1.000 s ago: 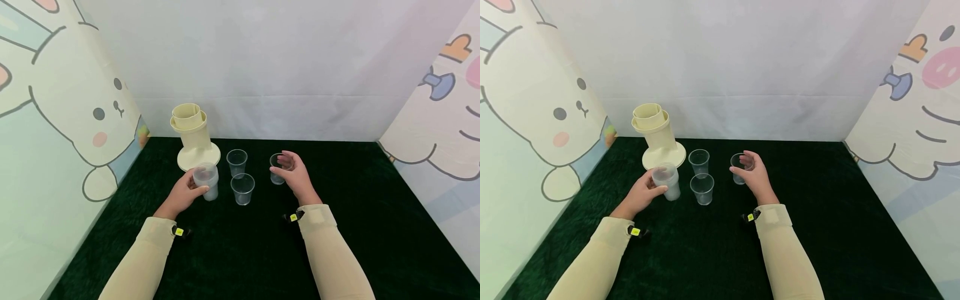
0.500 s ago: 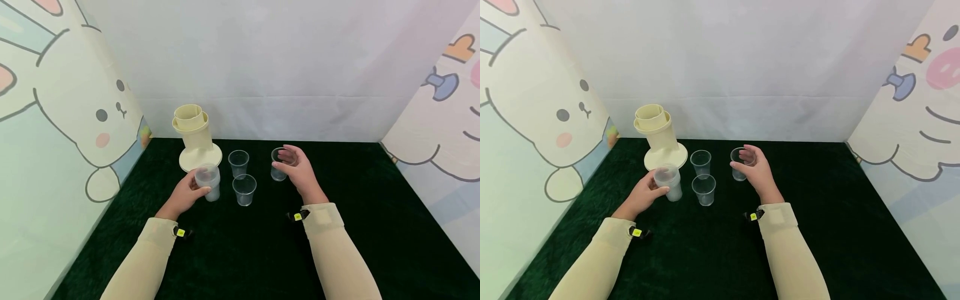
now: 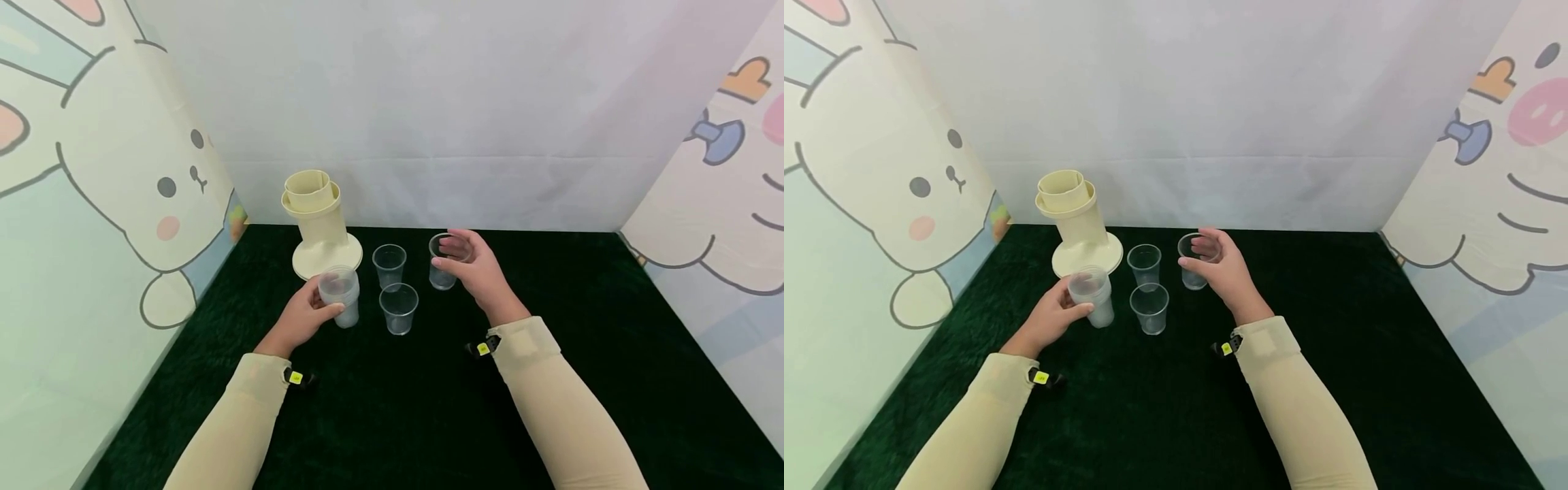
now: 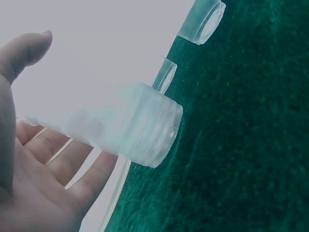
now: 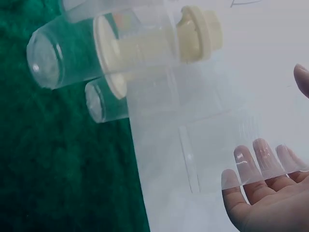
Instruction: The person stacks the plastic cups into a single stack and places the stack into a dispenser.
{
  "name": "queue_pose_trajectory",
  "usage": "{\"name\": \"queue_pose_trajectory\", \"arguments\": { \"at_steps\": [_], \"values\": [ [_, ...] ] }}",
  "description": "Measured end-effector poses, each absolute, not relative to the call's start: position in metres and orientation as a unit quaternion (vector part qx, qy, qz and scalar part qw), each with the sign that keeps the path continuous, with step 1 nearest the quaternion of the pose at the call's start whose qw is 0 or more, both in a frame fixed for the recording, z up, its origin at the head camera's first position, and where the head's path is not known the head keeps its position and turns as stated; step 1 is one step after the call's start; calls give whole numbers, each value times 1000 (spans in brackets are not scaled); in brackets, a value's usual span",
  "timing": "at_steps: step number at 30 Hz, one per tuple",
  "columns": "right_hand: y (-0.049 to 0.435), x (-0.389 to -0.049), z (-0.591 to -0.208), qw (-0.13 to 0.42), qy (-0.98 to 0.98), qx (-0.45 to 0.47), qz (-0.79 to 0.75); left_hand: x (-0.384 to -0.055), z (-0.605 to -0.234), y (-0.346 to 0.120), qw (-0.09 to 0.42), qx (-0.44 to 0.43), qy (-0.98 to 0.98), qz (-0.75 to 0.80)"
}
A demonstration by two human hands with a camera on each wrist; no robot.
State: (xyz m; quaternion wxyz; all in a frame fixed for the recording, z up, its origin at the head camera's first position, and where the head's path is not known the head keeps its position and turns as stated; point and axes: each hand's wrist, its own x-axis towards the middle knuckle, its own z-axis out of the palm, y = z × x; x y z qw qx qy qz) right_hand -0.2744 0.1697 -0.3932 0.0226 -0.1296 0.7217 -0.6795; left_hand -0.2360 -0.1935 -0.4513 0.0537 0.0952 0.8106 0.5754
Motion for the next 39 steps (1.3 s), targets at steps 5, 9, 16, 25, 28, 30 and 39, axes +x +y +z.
{"name": "queue_pose_trajectory", "arguments": {
  "at_steps": [5,9,16,25,28,30,39],
  "values": [
    [163,-271,-383,23,713,-153,-683,-236,-452,-193,55,90,813,573],
    [158,-268,-377,23,710,-168,-683,-236,-453,-194,57,90,813,572],
    [154,-265,-375,20,711,-174,-681,-236,-454,-194,55,92,814,570],
    [151,-258,-370,19,708,-181,-682,-236,-455,-194,55,90,813,572],
    [149,-257,-369,20,710,-183,-680,-236,-455,-194,55,90,813,572],
    [149,-256,-368,19,710,-185,-679,-235,-454,-193,55,89,813,572],
    [148,-254,-367,15,702,-191,-686,-236,-452,-194,54,94,811,575]
  ]
}}
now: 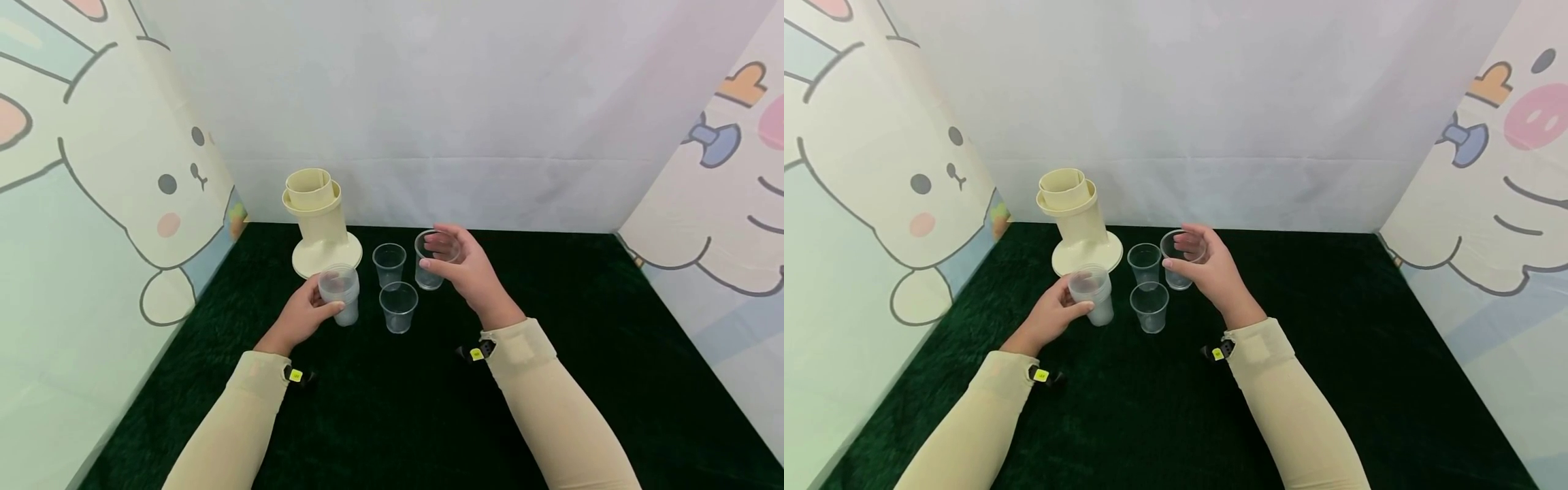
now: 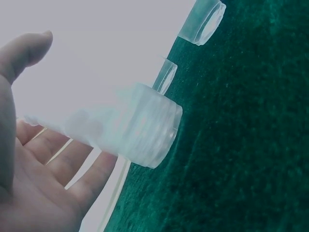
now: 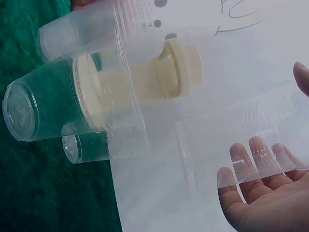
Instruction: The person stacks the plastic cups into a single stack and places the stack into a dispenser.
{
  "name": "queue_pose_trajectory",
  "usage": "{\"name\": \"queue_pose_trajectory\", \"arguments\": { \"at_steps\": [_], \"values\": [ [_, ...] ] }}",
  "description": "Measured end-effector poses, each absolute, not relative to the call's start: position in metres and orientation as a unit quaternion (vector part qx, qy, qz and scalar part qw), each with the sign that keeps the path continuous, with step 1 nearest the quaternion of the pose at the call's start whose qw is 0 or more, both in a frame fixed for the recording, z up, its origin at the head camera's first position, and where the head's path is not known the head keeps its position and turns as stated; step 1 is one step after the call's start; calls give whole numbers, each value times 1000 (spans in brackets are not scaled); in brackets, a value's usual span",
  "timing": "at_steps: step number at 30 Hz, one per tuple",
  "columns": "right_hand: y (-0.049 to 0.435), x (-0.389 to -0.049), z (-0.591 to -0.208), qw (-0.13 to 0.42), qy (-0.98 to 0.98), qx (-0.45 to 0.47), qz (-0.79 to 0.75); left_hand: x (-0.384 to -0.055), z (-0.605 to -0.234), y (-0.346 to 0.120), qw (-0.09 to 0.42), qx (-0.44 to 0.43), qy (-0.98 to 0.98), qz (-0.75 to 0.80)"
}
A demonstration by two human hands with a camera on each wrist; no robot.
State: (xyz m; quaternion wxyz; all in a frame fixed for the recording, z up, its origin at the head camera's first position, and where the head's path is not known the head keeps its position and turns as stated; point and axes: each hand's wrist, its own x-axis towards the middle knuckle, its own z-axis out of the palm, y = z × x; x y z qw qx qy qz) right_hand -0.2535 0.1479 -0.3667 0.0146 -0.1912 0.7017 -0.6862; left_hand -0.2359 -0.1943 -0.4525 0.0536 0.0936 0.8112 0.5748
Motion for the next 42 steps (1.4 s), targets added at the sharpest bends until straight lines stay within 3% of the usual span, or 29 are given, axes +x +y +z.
{"name": "queue_pose_trajectory", "arguments": {
  "at_steps": [13,42],
  "values": [
    [133,-257,-349,11,705,-202,-680,-237,-452,-195,54,95,812,573],
    [43,-259,-343,44,723,-242,-645,-238,-456,-195,57,98,807,579]
  ]
}}
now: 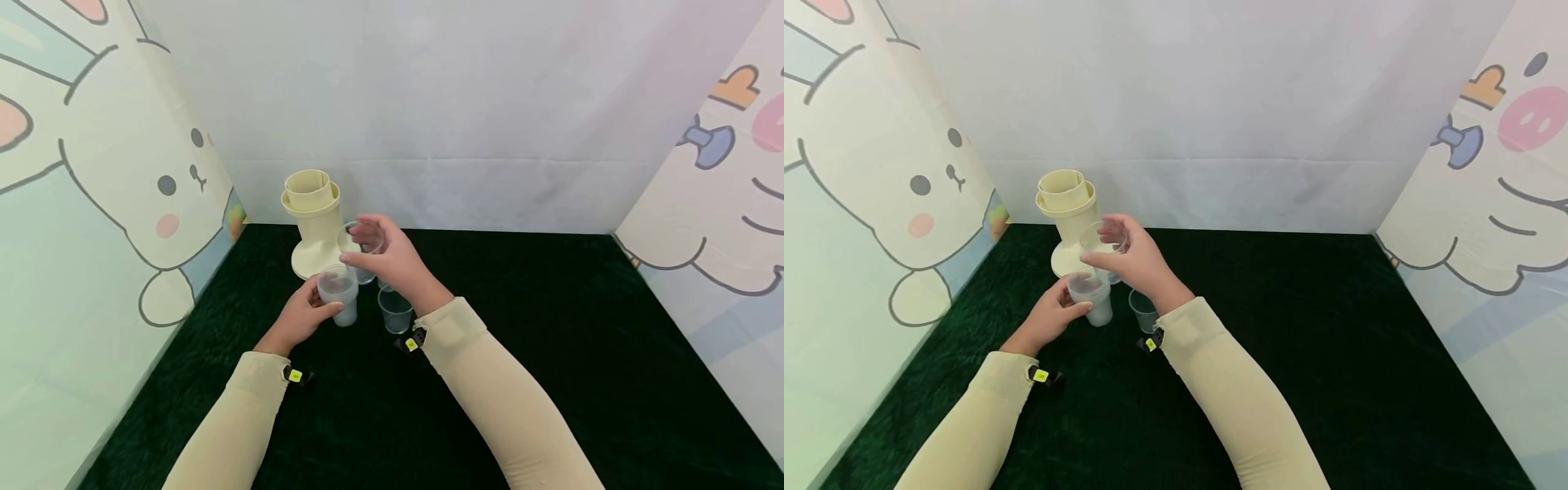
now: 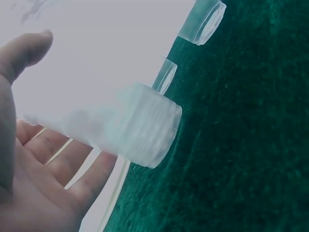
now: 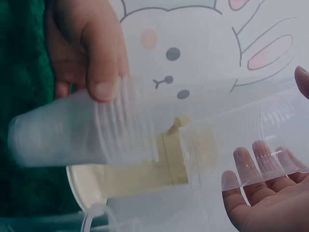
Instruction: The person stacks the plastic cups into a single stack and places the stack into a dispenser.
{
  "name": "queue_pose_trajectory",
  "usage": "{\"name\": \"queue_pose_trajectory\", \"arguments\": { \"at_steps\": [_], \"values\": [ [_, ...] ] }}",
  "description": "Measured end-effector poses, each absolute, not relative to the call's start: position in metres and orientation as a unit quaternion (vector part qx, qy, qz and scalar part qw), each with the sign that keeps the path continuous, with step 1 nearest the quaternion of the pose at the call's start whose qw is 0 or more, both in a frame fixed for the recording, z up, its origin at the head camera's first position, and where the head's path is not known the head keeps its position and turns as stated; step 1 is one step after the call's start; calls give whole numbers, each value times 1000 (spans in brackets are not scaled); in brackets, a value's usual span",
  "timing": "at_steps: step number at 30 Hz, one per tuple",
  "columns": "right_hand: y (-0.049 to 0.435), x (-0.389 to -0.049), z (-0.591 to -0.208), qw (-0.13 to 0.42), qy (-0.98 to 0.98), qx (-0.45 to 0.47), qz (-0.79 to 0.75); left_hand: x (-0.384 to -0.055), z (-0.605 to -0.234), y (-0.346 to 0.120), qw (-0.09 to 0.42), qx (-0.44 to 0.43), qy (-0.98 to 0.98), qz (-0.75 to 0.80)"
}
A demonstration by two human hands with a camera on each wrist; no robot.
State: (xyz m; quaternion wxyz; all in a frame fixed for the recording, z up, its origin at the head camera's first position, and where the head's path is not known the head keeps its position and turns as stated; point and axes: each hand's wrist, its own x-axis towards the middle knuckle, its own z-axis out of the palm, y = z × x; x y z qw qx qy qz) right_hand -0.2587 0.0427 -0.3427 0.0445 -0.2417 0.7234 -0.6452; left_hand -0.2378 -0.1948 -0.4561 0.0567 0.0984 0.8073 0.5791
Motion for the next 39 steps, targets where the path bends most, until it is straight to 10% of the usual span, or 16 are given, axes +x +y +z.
{"name": "queue_pose_trajectory", "arguments": {
  "at_steps": [39],
  "values": [
    [-7,-263,-342,74,720,-255,-641,-237,-454,-195,58,92,813,572]
  ]
}}
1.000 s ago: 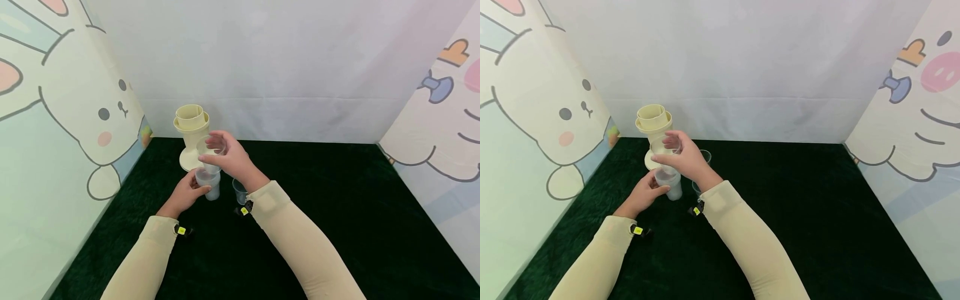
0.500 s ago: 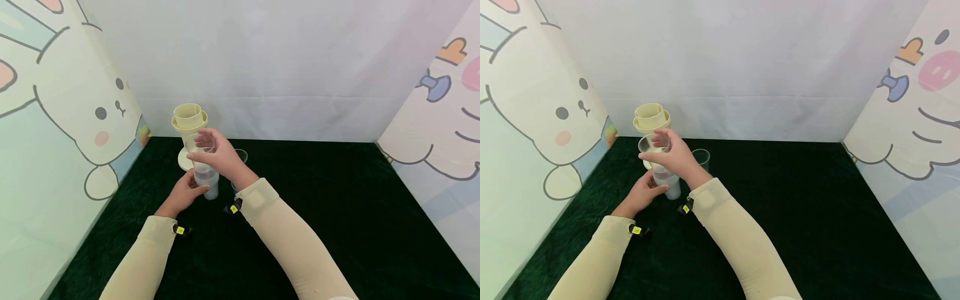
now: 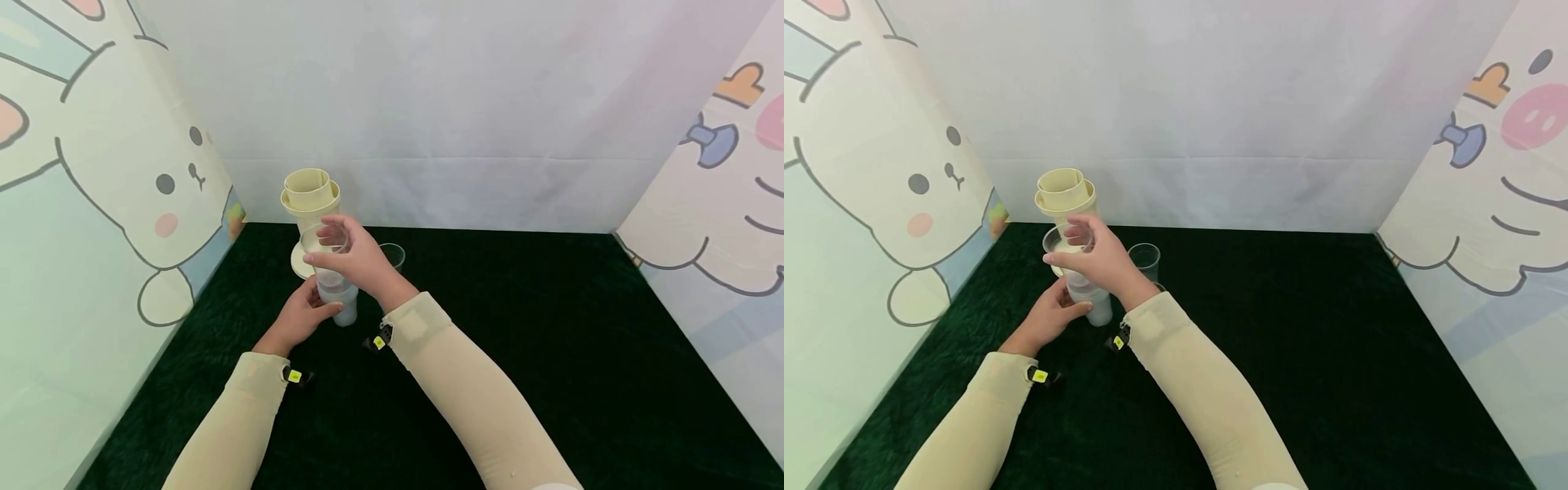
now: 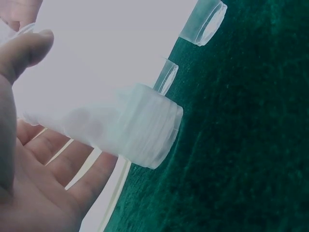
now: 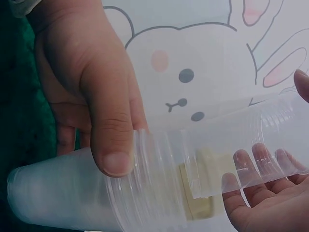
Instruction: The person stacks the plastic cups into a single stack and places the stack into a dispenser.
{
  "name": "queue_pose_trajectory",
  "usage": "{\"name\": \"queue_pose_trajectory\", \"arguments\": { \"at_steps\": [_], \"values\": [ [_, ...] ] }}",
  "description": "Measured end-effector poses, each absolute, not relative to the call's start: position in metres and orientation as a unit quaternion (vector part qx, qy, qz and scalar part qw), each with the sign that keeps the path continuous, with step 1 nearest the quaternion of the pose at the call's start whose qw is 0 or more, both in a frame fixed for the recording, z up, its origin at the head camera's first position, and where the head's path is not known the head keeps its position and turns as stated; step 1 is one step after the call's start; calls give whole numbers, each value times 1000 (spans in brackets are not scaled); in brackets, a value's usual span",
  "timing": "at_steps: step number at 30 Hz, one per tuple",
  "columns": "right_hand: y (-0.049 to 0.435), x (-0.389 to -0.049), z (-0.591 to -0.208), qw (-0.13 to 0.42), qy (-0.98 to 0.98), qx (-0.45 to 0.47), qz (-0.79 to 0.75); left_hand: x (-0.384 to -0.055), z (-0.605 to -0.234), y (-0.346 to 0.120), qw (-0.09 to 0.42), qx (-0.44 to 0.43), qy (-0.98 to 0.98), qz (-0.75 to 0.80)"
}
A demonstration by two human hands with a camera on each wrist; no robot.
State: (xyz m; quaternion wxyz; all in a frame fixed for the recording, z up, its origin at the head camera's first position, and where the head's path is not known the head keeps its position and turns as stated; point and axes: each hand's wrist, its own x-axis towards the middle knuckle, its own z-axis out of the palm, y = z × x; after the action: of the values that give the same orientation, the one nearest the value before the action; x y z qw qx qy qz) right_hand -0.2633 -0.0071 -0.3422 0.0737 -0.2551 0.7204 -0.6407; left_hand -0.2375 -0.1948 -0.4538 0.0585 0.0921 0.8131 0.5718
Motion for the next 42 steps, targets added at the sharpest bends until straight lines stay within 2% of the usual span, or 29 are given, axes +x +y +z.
{"name": "queue_pose_trajectory", "arguments": {
  "at_steps": [33,42],
  "values": [
    [-5,-256,-376,92,741,-190,-637,-236,-454,-194,56,90,813,573],
    [-5,-257,-385,101,745,-185,-633,-235,-453,-194,41,103,826,553]
  ]
}}
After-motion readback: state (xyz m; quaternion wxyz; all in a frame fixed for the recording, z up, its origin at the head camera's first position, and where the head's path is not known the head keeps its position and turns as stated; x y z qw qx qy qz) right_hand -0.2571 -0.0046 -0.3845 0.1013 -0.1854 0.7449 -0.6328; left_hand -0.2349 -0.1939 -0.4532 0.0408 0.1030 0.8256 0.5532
